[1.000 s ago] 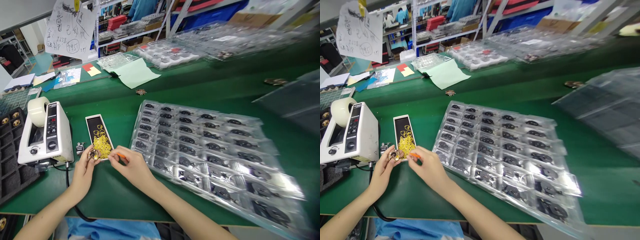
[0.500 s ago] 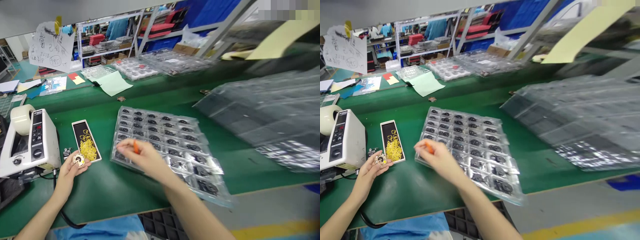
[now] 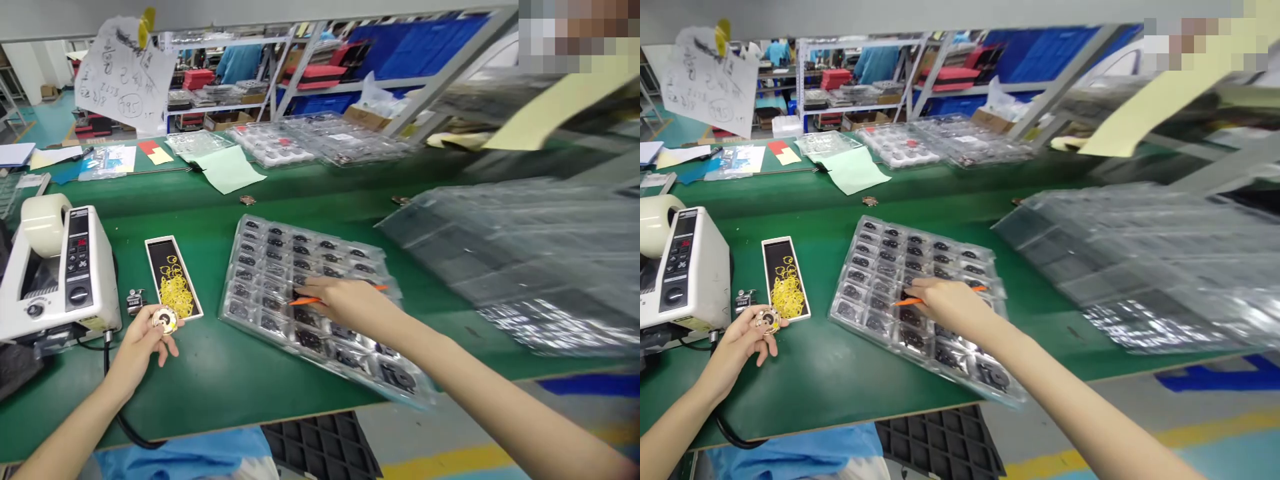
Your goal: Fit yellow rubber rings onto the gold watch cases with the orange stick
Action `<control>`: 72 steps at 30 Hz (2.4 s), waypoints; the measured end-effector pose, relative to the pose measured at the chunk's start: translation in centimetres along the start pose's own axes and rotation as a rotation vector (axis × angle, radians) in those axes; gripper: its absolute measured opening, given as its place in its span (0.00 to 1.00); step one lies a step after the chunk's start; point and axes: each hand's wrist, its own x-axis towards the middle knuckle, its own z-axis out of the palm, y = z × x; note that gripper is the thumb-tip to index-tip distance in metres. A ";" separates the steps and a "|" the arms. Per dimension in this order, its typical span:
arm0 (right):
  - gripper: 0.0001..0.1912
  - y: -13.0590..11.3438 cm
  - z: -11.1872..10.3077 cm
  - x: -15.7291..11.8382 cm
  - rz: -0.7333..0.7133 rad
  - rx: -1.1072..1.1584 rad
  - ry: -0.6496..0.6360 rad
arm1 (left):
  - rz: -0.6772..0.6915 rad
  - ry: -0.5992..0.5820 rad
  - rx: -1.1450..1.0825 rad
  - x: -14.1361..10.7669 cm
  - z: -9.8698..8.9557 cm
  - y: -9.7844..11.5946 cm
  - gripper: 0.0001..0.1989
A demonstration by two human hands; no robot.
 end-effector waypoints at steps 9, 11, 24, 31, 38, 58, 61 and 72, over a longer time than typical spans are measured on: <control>0.12 -5.5 -3.0 3.5 0.005 0.498 0.309 | 0.044 0.035 -0.034 -0.1 0.0 0.4 0.24; 0.15 -10.1 -3.5 4.7 -0.018 0.794 0.311 | 0.073 0.025 -0.025 -0.1 -0.1 0.3 0.25; 0.08 -19.3 -1.5 6.6 0.043 1.393 0.206 | 0.118 -0.079 0.053 -0.3 0.4 -0.2 0.29; 0.08 -19.4 -1.7 6.2 0.055 1.439 0.174 | 0.114 -0.066 0.085 -0.4 0.7 -0.3 0.27; 0.08 -19.8 -1.2 6.0 0.078 1.382 0.213 | 0.102 -0.069 0.087 -0.5 0.7 -0.2 0.26; 0.05 -20.7 -0.2 5.5 0.047 1.010 0.399 | 0.117 0.127 0.095 0.1 1.3 -0.7 0.20; 0.03 -20.4 -0.4 5.7 0.059 1.041 0.322 | 0.105 0.122 0.090 0.0 1.3 -0.6 0.22; 0.08 -20.0 -0.3 5.8 -0.087 0.949 0.286 | 0.143 0.031 0.385 -0.2 0.6 -1.2 0.09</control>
